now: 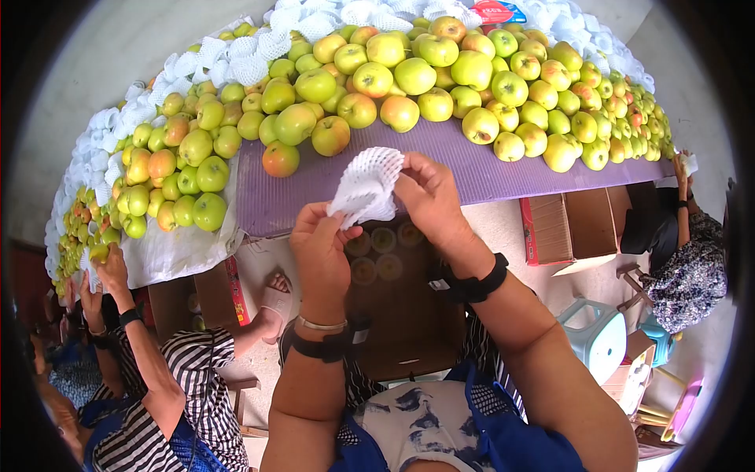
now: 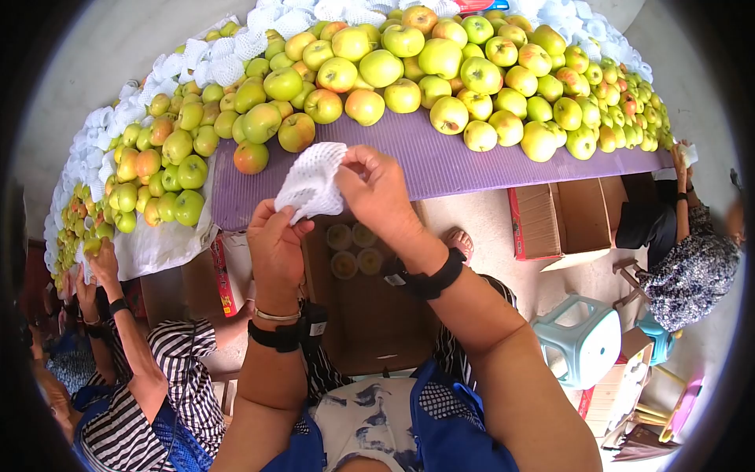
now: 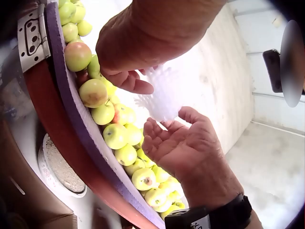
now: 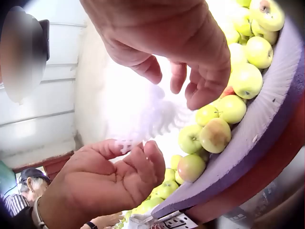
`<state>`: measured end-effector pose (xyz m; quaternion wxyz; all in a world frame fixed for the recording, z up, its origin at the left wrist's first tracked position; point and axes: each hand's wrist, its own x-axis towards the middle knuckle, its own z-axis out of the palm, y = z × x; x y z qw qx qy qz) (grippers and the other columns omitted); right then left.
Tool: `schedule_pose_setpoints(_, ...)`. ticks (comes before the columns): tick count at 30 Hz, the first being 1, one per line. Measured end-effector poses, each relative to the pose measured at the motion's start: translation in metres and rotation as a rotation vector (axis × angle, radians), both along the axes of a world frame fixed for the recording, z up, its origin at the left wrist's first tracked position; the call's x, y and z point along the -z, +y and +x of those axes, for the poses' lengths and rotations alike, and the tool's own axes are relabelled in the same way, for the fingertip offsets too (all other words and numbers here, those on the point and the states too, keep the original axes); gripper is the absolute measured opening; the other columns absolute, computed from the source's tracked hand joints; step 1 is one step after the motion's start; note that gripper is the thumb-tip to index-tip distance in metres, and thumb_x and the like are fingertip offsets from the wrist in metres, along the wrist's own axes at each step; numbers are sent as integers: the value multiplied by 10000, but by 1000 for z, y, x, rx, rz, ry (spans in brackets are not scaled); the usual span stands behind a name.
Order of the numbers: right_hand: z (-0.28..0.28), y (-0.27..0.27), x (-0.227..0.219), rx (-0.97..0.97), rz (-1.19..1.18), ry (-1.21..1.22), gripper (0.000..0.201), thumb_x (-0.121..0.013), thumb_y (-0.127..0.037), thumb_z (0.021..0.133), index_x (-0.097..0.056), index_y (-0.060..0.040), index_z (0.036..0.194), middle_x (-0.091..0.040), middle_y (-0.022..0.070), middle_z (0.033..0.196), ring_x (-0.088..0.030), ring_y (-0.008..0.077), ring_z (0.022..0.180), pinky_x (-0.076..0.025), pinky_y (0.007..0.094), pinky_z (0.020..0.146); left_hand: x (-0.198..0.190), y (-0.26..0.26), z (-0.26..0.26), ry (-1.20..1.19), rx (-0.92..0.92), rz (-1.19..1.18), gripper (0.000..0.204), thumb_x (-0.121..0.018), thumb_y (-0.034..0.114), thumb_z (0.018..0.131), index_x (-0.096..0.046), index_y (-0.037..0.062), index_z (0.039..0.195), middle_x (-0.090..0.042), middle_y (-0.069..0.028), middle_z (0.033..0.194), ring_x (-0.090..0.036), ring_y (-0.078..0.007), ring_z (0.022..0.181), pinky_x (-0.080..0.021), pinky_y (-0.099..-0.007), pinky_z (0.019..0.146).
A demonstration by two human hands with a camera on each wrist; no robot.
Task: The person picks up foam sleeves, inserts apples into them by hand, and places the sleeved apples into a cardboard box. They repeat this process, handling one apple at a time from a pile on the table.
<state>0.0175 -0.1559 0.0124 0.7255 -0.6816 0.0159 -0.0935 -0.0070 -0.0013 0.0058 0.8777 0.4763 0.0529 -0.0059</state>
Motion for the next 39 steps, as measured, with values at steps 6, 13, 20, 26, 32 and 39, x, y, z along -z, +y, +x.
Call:
schedule_pose_setpoints(6,-5,7,3,156,-104,-154,99,-577,18,786,-554,-20,874,-539,-17,745,-484,41,637,-421,208,557,17,9,3,-34,-100,-72,71,-557,30,828,-540,52,894,-623,-75,907,-599,-151,788,-483,-257,629)
schedule_pose_setpoints(13,-7,22,12,-170,-10,-74,192,-652,-31,765,-538,-10,918,-544,17,745,-511,68,656,-448,224,578,0,2,-1,-26,-49,-77,47,-521,24,839,-528,38,884,-605,-71,911,-589,-133,803,-497,-249,662)
schedule_pose_setpoints(20,2,14,26,-129,-160,-73,189,-643,-76,775,-561,-24,938,-585,58,798,-543,125,666,-476,268,614,0,5,2,-11,105,-175,145,-479,82,846,-529,39,975,-607,-74,982,-594,-155,839,-501,-284,677)
schedule_pose_setpoints(26,5,3,-9,-202,796,205,59,-535,-79,841,-567,-57,885,-615,35,827,-573,116,753,-486,280,673,7,15,8,153,303,-494,331,-459,128,821,-504,61,1142,-609,-75,1063,-601,-225,874,-465,-331,656)
schedule_pose_setpoints(32,5,0,-2,-38,383,-4,36,-513,-49,863,-542,-29,870,-581,14,777,-527,63,713,-451,240,613,16,21,9,99,335,-486,461,-478,209,818,-405,54,1245,-513,-138,1215,-545,-292,988,-449,-378,744)
schedule_pose_setpoints(39,-4,1,-8,-29,-103,-122,74,-529,-43,863,-538,-10,929,-561,9,736,-489,46,680,-427,222,588,-12,3,-1,-308,-45,607,795,-700,229,745,-232,47,1362,-264,-202,1379,-419,-275,1170,-411,-403,904)
